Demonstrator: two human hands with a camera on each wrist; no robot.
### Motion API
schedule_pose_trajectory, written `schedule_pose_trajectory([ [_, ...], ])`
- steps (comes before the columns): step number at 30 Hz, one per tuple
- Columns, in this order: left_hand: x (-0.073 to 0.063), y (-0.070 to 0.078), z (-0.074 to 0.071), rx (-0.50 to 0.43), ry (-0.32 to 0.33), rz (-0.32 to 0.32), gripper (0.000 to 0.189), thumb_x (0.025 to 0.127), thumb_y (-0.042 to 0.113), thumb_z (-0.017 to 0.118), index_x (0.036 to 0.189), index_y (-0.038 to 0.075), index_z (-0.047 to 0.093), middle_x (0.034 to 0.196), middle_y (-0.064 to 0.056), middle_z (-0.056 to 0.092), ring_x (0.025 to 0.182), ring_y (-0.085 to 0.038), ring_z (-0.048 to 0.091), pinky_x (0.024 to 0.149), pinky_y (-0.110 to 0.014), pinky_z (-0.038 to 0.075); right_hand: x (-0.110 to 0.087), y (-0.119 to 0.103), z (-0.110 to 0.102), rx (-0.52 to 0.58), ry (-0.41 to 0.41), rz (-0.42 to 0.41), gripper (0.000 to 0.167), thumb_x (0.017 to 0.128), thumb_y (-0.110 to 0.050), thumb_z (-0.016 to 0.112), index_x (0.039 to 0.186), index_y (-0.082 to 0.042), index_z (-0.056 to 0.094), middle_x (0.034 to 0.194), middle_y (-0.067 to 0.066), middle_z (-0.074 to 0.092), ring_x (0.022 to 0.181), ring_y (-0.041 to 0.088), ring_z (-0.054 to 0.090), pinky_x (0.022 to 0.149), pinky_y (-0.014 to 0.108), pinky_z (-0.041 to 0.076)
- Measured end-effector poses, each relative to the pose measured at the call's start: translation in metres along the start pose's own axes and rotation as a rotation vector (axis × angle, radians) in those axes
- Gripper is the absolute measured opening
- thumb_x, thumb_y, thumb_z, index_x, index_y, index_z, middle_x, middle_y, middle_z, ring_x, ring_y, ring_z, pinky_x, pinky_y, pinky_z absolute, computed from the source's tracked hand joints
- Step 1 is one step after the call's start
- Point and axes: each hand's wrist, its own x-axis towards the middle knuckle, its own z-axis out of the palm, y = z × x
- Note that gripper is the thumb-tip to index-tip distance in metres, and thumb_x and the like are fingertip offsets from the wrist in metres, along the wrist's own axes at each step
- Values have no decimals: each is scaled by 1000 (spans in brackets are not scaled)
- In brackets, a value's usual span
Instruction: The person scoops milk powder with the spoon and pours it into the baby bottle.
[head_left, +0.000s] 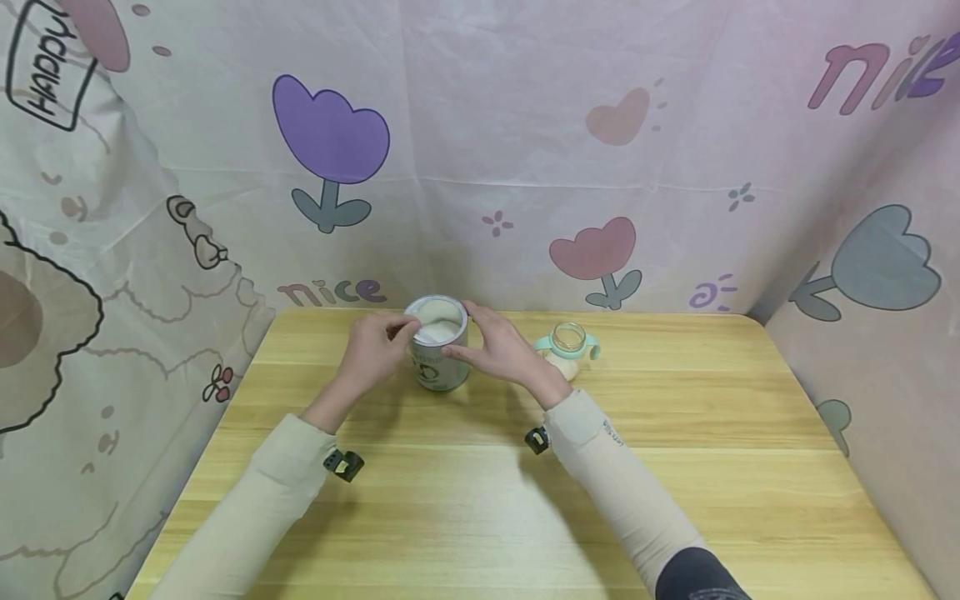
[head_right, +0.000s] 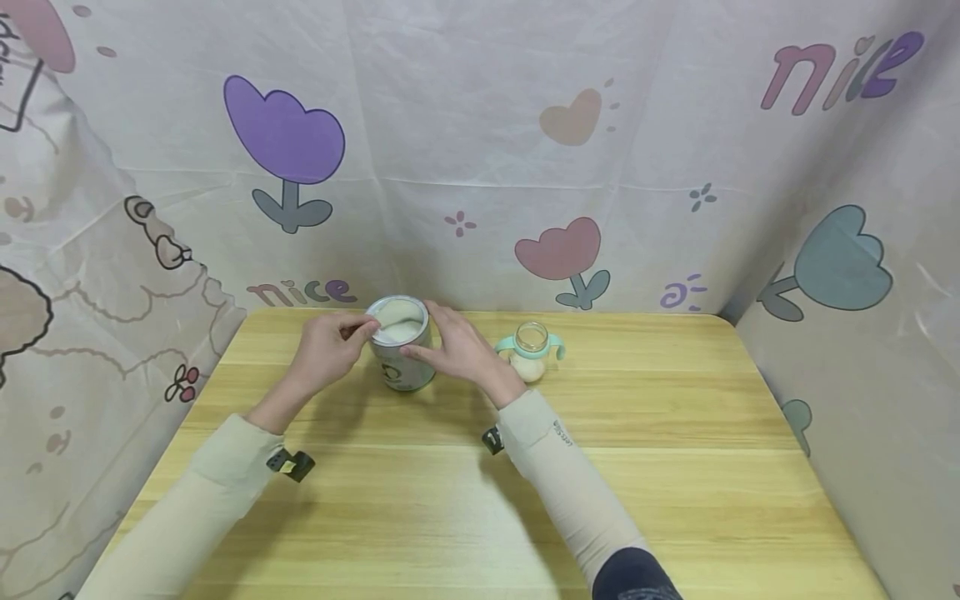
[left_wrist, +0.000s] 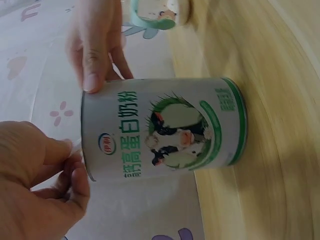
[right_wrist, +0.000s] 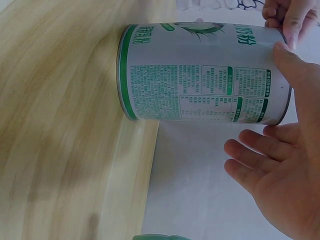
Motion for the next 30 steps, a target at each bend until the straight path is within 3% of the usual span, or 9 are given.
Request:
schedule_pose_trajectory([
  [4,0,-3,5,94,71,101,17,99,4,71,108,-9,78,93,-22,73,78,-29,62,68,-33,50,0,-1,0,1,-4,4,88,95,-54,75,162,-11,38,161,10,50,150,30,48,122,49,42],
  [8,0,-6,9,201,97,208,15,97,0,72,105,-12,77,92,-25,70,79,-34,65,70,-42,53,1,-1,1,-1,-8,11,87,96,-55,73,162,-12,38,161,10,50,149,30,48,121,50,43],
  [14,-2,-5,9,210,71,253,13,95,-3,72,103,-13,76,88,-23,68,79,-34,63,70,-44,53,0,-1,0,-1,-8,15,87,95,-56,73,162,-12,38,160,10,51,149,30,49,121,50,44],
  [20,-4,-4,9,173,56,245,12,93,-4,72,101,-12,78,87,-22,71,74,-29,62,66,-40,52,0,-1,0,-5,-14,20,87,96,-55,73,163,-12,37,162,10,50,150,29,48,121,49,43],
  [25,-2,0,6,141,-7,181,14,95,-1,72,103,-9,79,92,-22,75,77,-29,64,70,-41,52,0,-1,0,-3,-14,19,87,96,-55,73,163,-12,37,162,10,49,150,29,47,122,49,42],
  [30,0,1,3,92,-57,106,15,98,2,70,105,-7,80,93,-19,75,75,-24,60,67,-32,47,0,-1,0,6,-18,28,87,96,-56,72,163,-14,36,163,9,49,151,29,46,123,49,41],
])
